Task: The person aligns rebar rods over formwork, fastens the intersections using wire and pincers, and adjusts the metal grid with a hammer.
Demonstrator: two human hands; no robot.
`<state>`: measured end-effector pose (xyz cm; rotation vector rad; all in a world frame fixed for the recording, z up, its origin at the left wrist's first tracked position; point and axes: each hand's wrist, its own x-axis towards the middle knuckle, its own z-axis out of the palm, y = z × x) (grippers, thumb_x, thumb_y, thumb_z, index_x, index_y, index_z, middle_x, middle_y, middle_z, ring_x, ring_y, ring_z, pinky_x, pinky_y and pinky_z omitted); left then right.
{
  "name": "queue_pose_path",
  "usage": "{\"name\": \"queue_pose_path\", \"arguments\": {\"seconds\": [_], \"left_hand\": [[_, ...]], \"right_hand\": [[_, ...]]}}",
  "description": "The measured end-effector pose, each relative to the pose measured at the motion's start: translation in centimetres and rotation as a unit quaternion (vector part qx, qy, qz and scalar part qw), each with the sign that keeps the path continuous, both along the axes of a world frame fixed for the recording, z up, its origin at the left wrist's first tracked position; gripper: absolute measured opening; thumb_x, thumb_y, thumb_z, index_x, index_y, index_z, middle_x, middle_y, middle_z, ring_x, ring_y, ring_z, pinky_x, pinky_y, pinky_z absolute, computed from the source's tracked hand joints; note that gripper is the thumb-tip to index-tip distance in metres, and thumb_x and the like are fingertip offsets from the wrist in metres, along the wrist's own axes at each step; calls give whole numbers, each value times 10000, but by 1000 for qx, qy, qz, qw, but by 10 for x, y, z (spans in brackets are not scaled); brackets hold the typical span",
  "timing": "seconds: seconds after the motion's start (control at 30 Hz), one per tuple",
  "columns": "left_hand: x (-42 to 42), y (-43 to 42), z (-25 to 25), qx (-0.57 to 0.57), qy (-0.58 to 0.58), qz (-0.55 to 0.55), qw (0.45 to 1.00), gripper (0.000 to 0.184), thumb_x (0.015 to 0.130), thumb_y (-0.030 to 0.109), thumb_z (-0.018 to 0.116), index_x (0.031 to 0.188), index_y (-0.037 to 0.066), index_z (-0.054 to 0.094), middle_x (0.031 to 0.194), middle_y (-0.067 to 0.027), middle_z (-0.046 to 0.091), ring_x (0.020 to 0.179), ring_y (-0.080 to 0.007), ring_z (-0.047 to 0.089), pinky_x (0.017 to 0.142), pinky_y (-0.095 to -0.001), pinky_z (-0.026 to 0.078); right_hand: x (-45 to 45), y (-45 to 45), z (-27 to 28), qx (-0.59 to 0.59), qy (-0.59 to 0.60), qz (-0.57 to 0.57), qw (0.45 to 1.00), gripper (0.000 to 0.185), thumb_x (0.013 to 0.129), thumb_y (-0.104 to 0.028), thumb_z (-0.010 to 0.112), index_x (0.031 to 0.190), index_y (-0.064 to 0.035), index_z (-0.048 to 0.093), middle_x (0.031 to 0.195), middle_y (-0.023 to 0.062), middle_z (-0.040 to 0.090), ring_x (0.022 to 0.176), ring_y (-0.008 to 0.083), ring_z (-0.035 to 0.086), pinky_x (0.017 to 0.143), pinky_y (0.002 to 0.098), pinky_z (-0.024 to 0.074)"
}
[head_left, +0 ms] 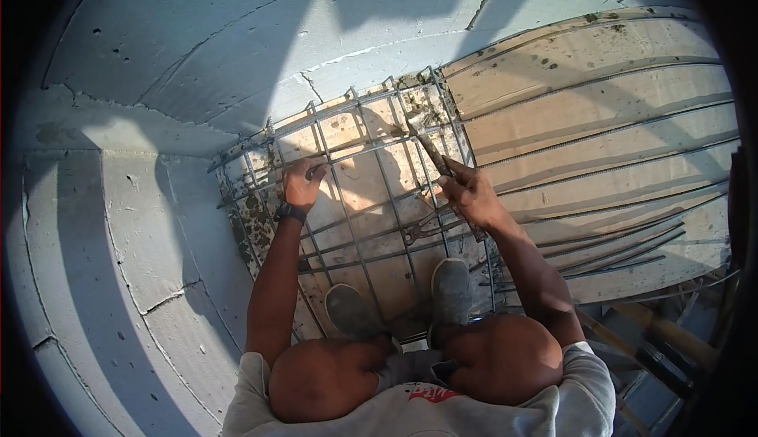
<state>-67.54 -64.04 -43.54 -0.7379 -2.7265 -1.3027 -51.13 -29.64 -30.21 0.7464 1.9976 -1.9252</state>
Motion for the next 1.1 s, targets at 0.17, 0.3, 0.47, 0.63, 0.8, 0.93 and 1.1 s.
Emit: {"name": "queue_pose_path", "arguments": {"seconds": [0.17, 0.3, 0.47, 0.63, 0.8, 0.93, 1.1], "left_hand": [[-2, -2, 9, 9, -23, -3, 1000, 175, 869, 178, 759, 926, 14, 734, 886, -154, 739, 820, -288, 719, 765, -365, 542], [-3, -3, 11, 26, -45, 12, 999, 172, 870, 176, 756, 912, 12, 728, 879, -157, 738, 809, -290, 718, 758, -368, 545], [-6, -3, 0, -5, 5, 2, 1000, 188, 866, 189, 760, 909, 9, 724, 871, -174, 733, 795, -299, 712, 749, -373, 545], [-5, -2, 8, -14, -27, 10, 999, 200, 865, 199, 755, 903, 6, 719, 856, -182, 725, 764, -319, 707, 726, -382, 540], [-7, -4, 6, -5, -55, 24, 998, 188, 856, 177, 742, 897, -4, 713, 860, -166, 736, 770, -293, 721, 722, -373, 546], [-10, -2, 0, 6, -23, 20, 1000, 179, 844, 173, 749, 882, 2, 710, 825, -166, 724, 725, -299, 706, 696, -373, 542], [-8, -7, 0, 14, 19, 24, 999, 167, 830, 176, 761, 850, 19, 707, 750, -149, 693, 641, -314, 668, 650, -381, 530]], "right_hand": [[14, -3, -5, 34, 113, -206, 971, 228, 1039, -239, 584, 1122, -27, 589, 652, -41, 474, 504, 41, 432, 439, 222, 359], [16, 0, -29, 141, 116, -207, 961, 303, 1029, -216, 567, 1196, 36, 540, 722, -15, 503, 589, 72, 455, 521, 253, 393], [13, -4, 1, 24, -40, -66, 997, 415, 999, -198, 587, 1303, 81, 539, 729, 5, 545, 563, 88, 489, 506, 273, 417], [20, 3, -20, 70, 121, -243, 960, 160, 1037, -184, 564, 1091, -34, 568, 675, -35, 458, 534, 52, 407, 453, 246, 331], [9, -5, -35, 157, 96, -72, 980, 358, 1007, -197, 579, 1243, 68, 537, 805, 54, 560, 684, 125, 510, 598, 303, 428], [14, 11, -7, 32, 11, -128, 991, 456, 1000, -208, 593, 1365, 59, 536, 767, 25, 582, 635, 104, 524, 560, 269, 434], [16, 13, -41, 230, 143, -272, 923, 360, 1036, -182, 536, 1280, 83, 537, 864, 113, 627, 733, 177, 560, 679, 344, 483]]}}
